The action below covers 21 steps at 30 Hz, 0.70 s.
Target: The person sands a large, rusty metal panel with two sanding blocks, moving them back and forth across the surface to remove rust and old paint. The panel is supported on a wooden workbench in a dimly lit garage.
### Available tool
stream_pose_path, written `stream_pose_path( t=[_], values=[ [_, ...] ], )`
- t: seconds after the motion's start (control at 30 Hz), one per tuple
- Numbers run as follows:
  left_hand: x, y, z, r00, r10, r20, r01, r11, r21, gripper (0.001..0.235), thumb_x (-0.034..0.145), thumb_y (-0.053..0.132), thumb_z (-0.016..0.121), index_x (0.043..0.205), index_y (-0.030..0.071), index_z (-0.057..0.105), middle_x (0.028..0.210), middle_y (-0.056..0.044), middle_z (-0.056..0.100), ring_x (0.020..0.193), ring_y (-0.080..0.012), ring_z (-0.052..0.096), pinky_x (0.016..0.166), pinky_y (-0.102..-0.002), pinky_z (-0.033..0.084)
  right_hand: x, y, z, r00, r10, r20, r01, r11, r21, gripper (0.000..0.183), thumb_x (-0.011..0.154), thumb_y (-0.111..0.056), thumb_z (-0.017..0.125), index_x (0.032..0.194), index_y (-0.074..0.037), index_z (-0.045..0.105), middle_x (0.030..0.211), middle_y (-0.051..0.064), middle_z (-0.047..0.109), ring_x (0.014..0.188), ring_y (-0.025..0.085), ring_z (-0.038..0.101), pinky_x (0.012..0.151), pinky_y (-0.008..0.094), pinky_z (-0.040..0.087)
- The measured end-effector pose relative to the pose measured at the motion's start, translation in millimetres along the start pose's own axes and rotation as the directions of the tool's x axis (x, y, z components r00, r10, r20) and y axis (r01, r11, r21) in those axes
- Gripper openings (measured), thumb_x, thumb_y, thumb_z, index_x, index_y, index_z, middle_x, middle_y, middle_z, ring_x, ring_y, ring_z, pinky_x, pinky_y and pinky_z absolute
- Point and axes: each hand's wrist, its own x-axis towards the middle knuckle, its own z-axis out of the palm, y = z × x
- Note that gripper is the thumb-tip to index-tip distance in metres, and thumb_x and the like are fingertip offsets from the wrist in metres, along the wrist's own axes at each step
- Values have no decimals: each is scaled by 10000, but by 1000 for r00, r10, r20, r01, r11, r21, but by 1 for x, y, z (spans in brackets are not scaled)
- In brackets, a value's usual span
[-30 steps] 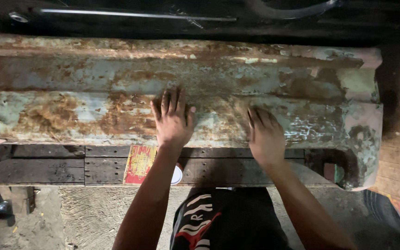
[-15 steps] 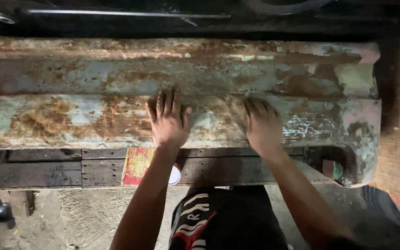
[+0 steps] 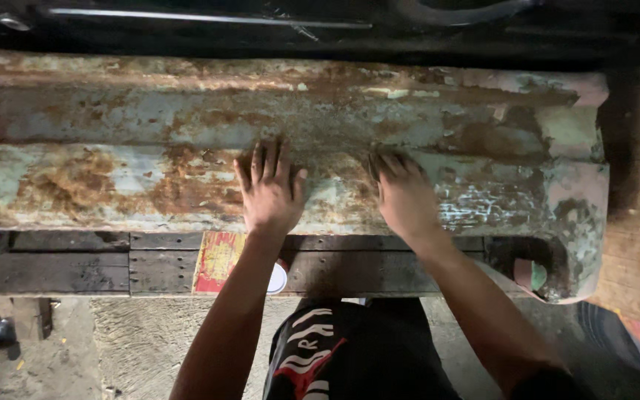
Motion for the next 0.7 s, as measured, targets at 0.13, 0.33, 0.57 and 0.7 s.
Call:
stream_pose_path(
  t=[0.13, 0.33, 0.57, 0.7],
  values=[
    [-2, 1, -1, 999, 16, -38, -18, 999, -42, 690, 1026, 445, 501, 1610, 111, 348, 1644, -150, 378, 1528, -389, 301, 1233, -681, 81, -14, -3, -4, 1000, 10, -15, -9, 995, 98, 521, 882, -90, 641, 1401, -44, 621, 1422, 139, 609, 1288, 380, 574, 1068, 489, 481],
    [-3, -1, 2, 1000, 4, -3, -4, 1000, -23, 694, 1008, 447, 499, 1602, 122, 352, 1638, -143, 381, 1526, -386, 300, 1235, -669, 83, -38, -16, -12, 1000, 18, -14, -17, 999, 43, 463, 872, -121, 651, 1335, -104, 643, 1386, 115, 652, 1258, 370, 579, 1034, 495, 473],
    [-4, -1, -3, 1000, 12, -24, -12, 1000, -13, 675, 1039, 448, 483, 1603, 103, 348, 1641, -141, 388, 1527, -379, 309, 1238, -682, 88, 23, -15, 1, 997, -72, -21, 71, 997, -12, 492, 910, -175, 662, 1386, -65, 602, 1384, 126, 647, 1295, 331, 587, 1093, 493, 474],
    [0, 2, -4, 1000, 15, -11, -15, 999, -36, 698, 1017, 457, 490, 1599, 98, 349, 1634, -134, 388, 1516, -381, 311, 1218, -692, 95, -39, -16, -24, 982, 64, 177, -70, 997, 28, 562, 872, -90, 640, 1431, -128, 594, 1475, 103, 598, 1217, 377, 581, 1018, 491, 483]
  ],
)
